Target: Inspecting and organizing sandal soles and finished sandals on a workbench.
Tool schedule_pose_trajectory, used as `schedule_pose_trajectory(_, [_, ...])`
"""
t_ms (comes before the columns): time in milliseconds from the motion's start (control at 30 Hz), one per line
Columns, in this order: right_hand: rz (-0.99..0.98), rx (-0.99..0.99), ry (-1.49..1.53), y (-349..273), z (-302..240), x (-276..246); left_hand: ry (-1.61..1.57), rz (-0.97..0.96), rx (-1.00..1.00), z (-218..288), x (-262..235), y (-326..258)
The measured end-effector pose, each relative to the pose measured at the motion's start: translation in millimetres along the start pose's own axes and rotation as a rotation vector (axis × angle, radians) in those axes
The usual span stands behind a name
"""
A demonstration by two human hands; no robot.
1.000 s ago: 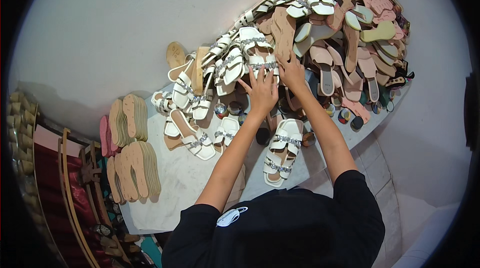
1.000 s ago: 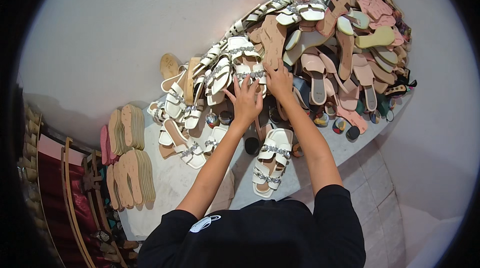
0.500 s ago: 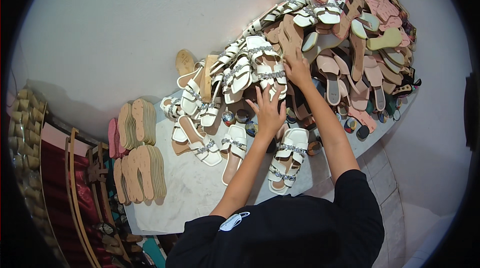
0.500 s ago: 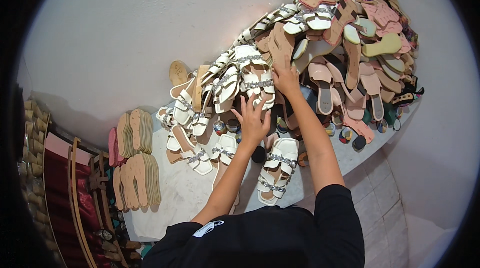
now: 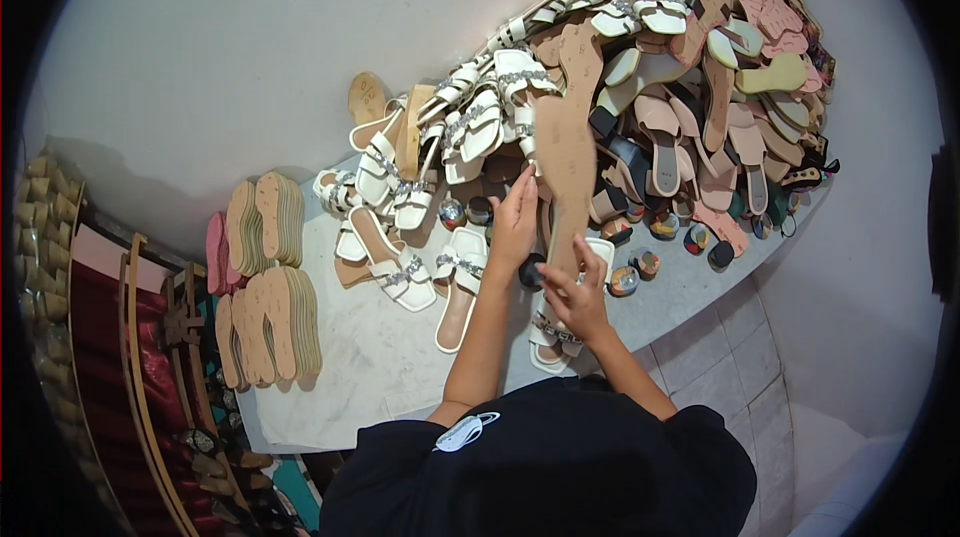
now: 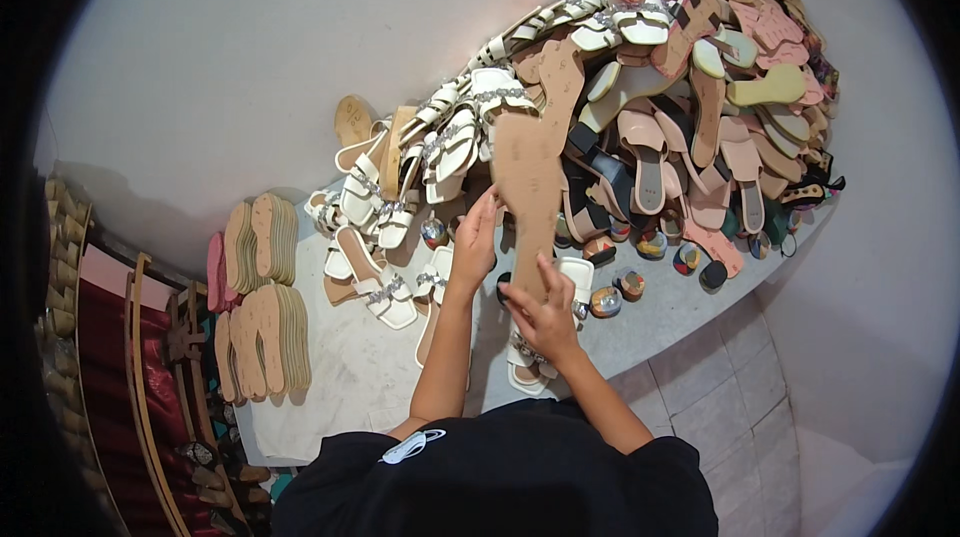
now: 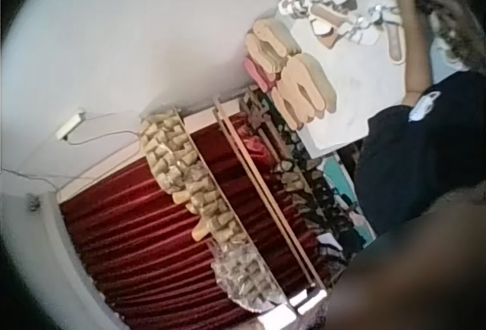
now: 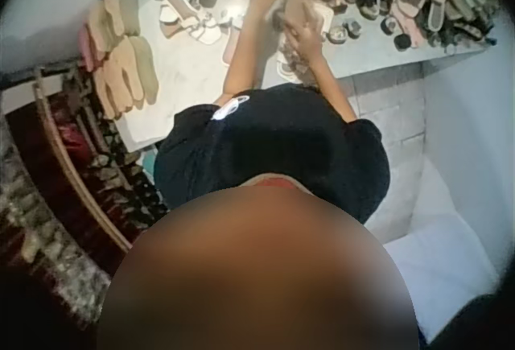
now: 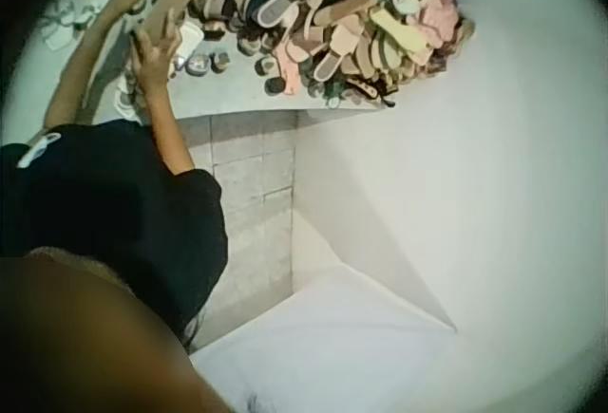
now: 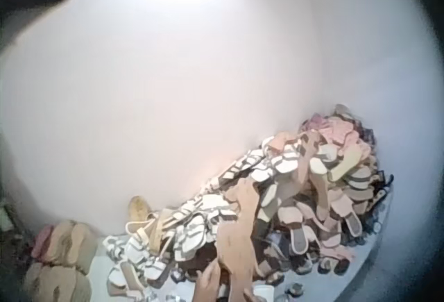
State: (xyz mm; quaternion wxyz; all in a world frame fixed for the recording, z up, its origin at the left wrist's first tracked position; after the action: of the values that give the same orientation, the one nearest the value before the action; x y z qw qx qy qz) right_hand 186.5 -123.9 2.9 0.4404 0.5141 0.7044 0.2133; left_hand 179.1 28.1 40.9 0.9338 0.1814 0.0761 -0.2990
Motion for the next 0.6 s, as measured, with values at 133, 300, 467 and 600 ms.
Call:
schedule_pose_trajectory(133, [-0.206,-0.056,0.036,-24,-11,-6,-0.593,-0.068,-0.158,-4,-7,-20])
schedule_pose_trajectory(300, [-0.221,-0.057,0.231,-27,-15,-14,-0.678,0.001,-0.264,3,-15,-38])
schedule_pose_trajectory(467, [-0.242,-0.219,0.102,-31,-20,-7,-0.706,0.022,-0.269,3,-22,-40])
schedule_pose_trajectory(600, [-0.274,-0.075,0.143,-24,-24,-17,-0.694,-0.006,-0.269,3,-29,-41])
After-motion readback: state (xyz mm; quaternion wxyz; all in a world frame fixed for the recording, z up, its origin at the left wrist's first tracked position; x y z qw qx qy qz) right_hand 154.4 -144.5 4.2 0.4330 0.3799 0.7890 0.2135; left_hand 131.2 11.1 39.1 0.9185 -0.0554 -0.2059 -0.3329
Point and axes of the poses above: each hand's wrist, its own y-axis towards the middle knuckle, its own x-axis out of the palm, z = x × y, the point moved 2 cm from there along y, towards the middle knuckle, and after that the axes turned 10 degrees about z, right-handed, at the moved point
